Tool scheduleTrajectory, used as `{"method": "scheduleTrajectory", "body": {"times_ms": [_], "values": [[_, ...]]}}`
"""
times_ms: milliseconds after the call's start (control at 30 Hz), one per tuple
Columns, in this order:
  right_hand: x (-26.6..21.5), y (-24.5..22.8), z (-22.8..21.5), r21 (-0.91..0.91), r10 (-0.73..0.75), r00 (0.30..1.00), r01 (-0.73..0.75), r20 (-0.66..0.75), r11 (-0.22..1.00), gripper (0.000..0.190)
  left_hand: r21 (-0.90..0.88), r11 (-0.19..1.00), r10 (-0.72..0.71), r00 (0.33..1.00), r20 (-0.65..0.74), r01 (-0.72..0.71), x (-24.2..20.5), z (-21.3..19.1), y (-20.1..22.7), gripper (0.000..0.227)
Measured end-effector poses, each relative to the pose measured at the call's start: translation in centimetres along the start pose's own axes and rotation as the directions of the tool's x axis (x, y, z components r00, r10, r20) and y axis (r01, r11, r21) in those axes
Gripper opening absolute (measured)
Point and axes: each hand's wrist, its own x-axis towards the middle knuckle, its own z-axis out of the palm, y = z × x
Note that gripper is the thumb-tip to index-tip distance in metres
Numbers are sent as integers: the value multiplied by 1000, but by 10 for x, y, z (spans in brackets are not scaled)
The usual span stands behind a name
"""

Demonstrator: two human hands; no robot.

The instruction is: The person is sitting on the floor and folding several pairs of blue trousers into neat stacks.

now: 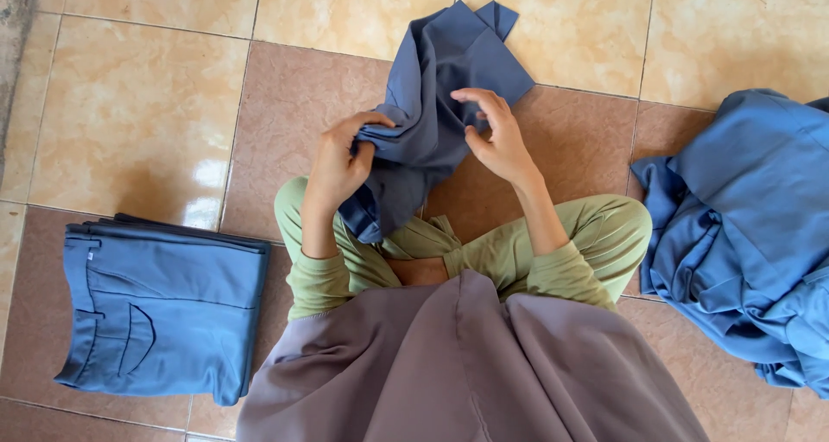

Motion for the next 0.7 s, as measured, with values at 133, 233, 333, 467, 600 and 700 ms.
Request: {"method": "scheduleTrajectory", "body": {"times_ms": [133, 233, 333, 467, 600, 700], "values": [[18, -2, 13, -128, -193, 980, 197, 50, 972, 69, 45, 983, 185, 971, -152, -181, 16, 1, 40, 43], [32, 3, 19, -256, -284, 958, 286, 47, 923, 65, 168, 921, 386, 884, -265, -351, 26, 4, 55, 45], [41, 7, 17, -331, -305, 951, 307, 61, 892, 39, 187, 850, 526, 781, -338, -492, 30, 2, 49, 42], [48, 29, 5, -385, -256, 966, 250, 36, 889, 21, 96, 881, 459, 785, -416, -464, 23, -5, 59, 10], [68, 64, 0, -362, -300, 949, 313, 95, 878, 24, -44, 862, 438, 786, -436, -505, 18, -10, 64, 33], [88, 61, 16, -331, -224, 912, 341, 345, 880, 34, -166, 854, 404, 829, -386, -493, 16, -11, 63, 28]]}}
